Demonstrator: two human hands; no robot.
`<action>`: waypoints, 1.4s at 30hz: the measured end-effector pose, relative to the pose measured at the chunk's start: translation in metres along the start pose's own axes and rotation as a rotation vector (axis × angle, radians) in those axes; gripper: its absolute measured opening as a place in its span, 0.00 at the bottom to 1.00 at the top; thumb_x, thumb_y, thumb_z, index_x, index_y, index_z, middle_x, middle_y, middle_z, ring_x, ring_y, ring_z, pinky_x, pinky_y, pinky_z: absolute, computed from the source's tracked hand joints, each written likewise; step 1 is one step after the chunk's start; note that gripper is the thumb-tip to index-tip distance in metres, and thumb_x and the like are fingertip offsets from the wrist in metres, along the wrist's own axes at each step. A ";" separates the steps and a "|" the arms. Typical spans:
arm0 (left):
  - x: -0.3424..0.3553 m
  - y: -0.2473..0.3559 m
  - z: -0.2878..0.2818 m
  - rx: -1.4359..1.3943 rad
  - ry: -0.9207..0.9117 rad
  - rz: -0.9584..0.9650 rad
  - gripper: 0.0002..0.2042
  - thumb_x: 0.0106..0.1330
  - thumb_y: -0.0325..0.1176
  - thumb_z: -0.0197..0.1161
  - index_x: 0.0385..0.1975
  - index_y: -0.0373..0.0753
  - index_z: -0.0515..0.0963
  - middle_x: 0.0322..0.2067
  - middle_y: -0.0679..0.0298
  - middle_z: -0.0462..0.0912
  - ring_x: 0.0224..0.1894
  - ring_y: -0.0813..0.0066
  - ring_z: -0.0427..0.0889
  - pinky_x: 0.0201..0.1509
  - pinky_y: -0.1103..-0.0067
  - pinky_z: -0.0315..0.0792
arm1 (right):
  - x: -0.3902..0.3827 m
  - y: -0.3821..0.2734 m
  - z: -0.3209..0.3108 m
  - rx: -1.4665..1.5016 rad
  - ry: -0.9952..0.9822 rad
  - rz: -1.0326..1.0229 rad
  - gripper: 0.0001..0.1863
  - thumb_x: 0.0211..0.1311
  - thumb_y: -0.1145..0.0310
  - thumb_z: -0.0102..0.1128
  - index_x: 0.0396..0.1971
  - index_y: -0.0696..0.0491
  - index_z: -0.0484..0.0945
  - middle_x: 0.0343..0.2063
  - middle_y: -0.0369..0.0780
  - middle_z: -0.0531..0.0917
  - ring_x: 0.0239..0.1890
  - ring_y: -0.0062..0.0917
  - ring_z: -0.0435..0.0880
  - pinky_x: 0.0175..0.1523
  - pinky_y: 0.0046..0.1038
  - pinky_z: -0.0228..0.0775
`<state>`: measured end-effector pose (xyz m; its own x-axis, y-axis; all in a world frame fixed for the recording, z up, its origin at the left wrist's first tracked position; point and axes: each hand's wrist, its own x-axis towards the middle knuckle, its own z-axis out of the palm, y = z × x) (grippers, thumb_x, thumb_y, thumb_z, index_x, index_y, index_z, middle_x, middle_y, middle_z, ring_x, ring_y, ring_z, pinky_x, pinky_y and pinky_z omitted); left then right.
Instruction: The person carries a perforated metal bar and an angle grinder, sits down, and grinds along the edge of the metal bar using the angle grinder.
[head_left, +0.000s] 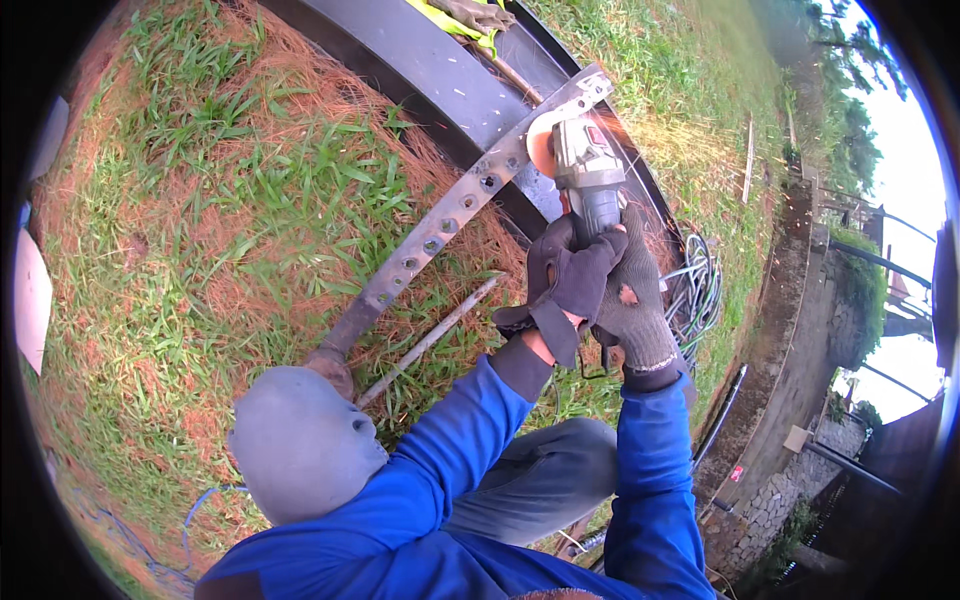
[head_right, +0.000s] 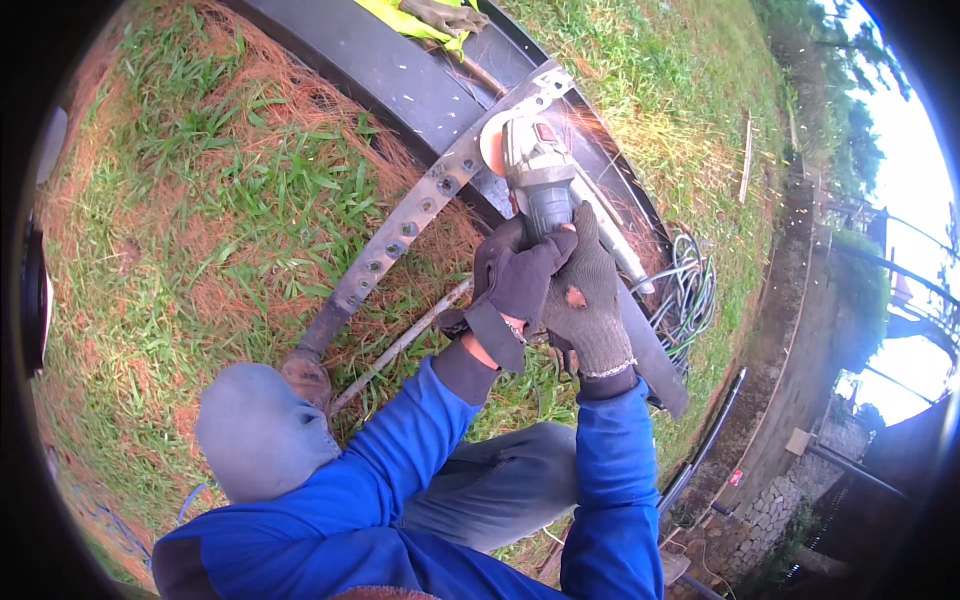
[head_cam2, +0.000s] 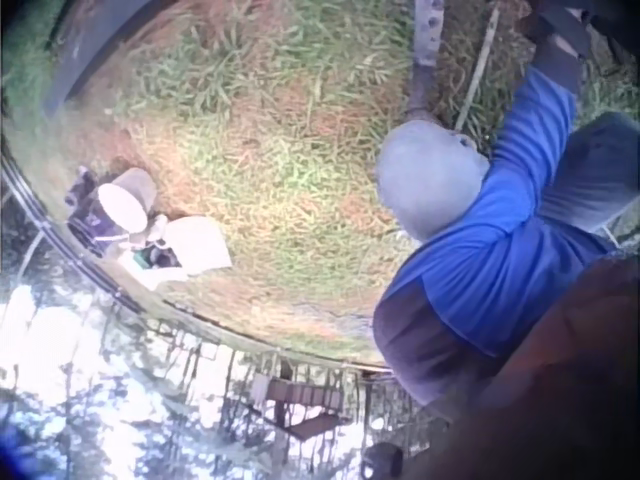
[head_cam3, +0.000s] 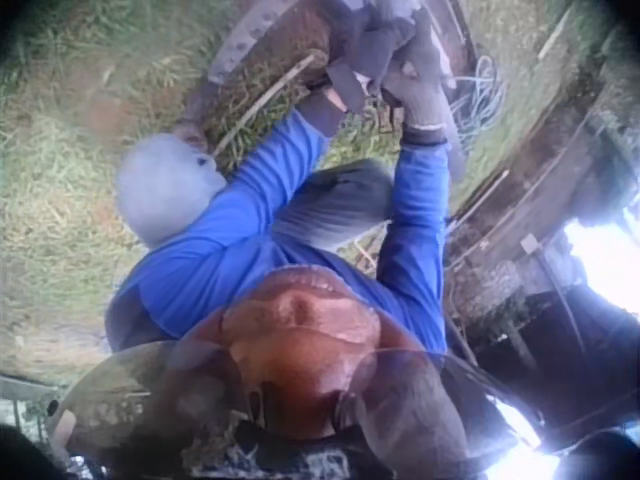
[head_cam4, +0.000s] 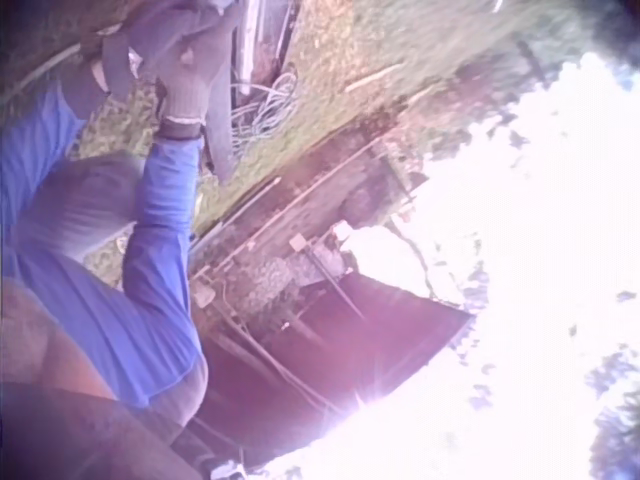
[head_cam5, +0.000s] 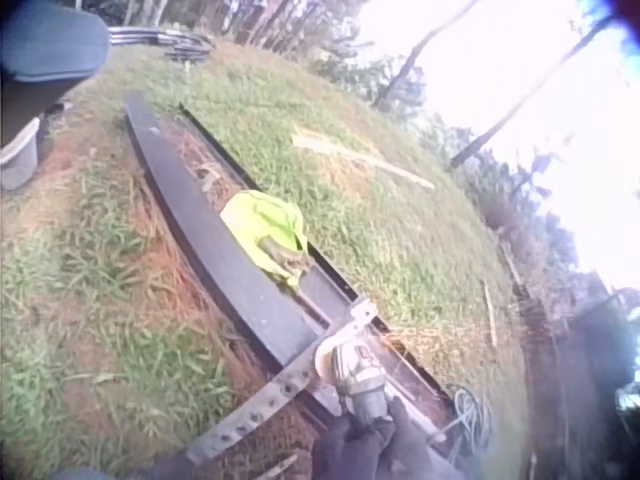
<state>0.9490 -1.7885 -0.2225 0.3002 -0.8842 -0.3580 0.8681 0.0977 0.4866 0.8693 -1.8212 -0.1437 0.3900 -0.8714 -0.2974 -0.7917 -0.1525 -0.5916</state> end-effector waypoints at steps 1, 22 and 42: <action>-0.006 0.005 0.000 0.173 0.040 -0.042 0.15 0.72 0.36 0.81 0.51 0.32 0.92 0.40 0.65 0.95 0.39 0.82 0.88 0.43 0.77 0.83 | -0.001 -0.001 -0.001 -0.119 -0.009 0.006 0.47 0.66 0.54 0.84 0.77 0.57 0.65 0.61 0.47 0.89 0.61 0.39 0.93 0.64 0.40 0.84; -0.011 0.003 0.009 0.110 0.097 -0.042 0.12 0.72 0.33 0.80 0.47 0.33 0.91 0.38 0.67 0.94 0.37 0.82 0.89 0.41 0.75 0.83 | -0.001 0.015 -0.003 -0.232 0.005 -0.201 0.41 0.66 0.58 0.84 0.72 0.59 0.73 0.55 0.44 0.90 0.55 0.34 0.93 0.57 0.38 0.87; -0.022 -0.012 -0.022 -0.093 0.064 -0.040 0.13 0.74 0.31 0.79 0.53 0.33 0.89 0.42 0.65 0.93 0.42 0.82 0.88 0.44 0.78 0.82 | -0.008 0.019 0.019 -0.362 -0.037 -0.141 0.53 0.63 0.42 0.80 0.77 0.63 0.68 0.49 0.50 0.92 0.54 0.48 0.94 0.60 0.43 0.85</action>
<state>0.9401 -1.7599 -0.2380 0.2868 -0.8576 -0.4270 0.9118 0.1076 0.3963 0.8601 -1.8086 -0.1669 0.5184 -0.8137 -0.2631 -0.8413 -0.4301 -0.3274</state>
